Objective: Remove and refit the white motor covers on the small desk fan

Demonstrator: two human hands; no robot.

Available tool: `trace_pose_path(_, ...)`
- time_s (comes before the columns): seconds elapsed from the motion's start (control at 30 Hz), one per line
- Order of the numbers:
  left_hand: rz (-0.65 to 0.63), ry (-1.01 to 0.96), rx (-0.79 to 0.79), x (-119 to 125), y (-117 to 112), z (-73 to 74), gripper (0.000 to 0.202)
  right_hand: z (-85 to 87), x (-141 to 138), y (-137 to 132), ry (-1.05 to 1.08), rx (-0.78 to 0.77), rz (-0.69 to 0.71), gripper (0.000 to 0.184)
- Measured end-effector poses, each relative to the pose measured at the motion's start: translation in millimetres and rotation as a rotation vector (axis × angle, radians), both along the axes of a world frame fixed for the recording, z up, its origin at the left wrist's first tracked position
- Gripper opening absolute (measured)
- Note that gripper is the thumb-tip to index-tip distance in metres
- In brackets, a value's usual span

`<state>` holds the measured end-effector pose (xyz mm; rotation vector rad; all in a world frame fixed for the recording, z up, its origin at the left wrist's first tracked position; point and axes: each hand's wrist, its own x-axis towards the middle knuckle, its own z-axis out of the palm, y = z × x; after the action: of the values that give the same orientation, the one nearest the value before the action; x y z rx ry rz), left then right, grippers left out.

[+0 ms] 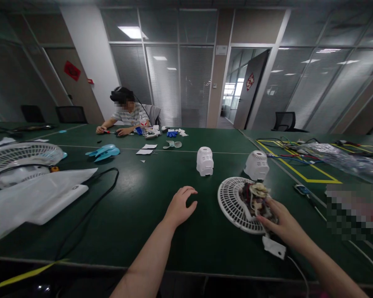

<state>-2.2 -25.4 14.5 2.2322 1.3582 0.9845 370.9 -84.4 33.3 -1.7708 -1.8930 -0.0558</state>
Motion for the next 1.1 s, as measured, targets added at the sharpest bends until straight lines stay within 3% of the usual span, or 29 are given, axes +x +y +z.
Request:
trace_pose_path(0.07, -0.049, 0.031, 0.002, 1.3, -0.4, 1.1, 0.041, 3.1, -43.1, 7.3, -0.036, -0.094, 0.111, 0.075)
trace_pose_path(0.17, -0.104, 0.091, -0.009, 3.0, 2.0, -0.8, 0.062, 9.7, -99.2, 17.3, -0.045, -0.146, 0.164, 0.074)
trace_pose_path(0.27, -0.064, 0.134, -0.019, 4.0, 7.7, -7.5, 0.083, 18.1, -130.9, 27.3, -0.028, -0.148, 0.234, 0.070)
trace_pose_path(0.4, 0.023, 0.108, -0.026, 3.4, 15.2, -16.4, 0.091, 31.9, -134.7, 54.8, 0.081, -0.136, 0.227, 0.043)
trace_pose_path(0.53, 0.017, 0.088, -0.024, 1.3, 18.8, -18.4, 0.093, 40.9, -134.3, 113.8, 0.155, -0.071, 0.103, 0.036)
trace_pose_path(0.67, 0.011, 0.084, -0.028, -1.3, 19.4, -17.0, 0.096, 35.8, -158.0, 180.8, 0.167, -0.070, 0.037, 0.069)
trace_pose_path(0.77, -0.009, 0.077, -0.022, -2.8, 18.9, -15.5, 0.095, 26.7, -178.8, 213.9, 0.192, -0.110, -0.029, 0.095)
trace_pose_path(0.9, -0.020, 0.070, -0.016, -3.2, 18.9, -13.8, 0.094, 16.8, -189.6, 231.5, 0.219, -0.138, -0.073, 0.089)
trace_pose_path(1.1, -0.018, 0.059, -0.022, -2.2, 20.0, -13.8, 0.093, 10.5, -186.2, 229.1, 0.254, -0.050, -0.084, 0.065)
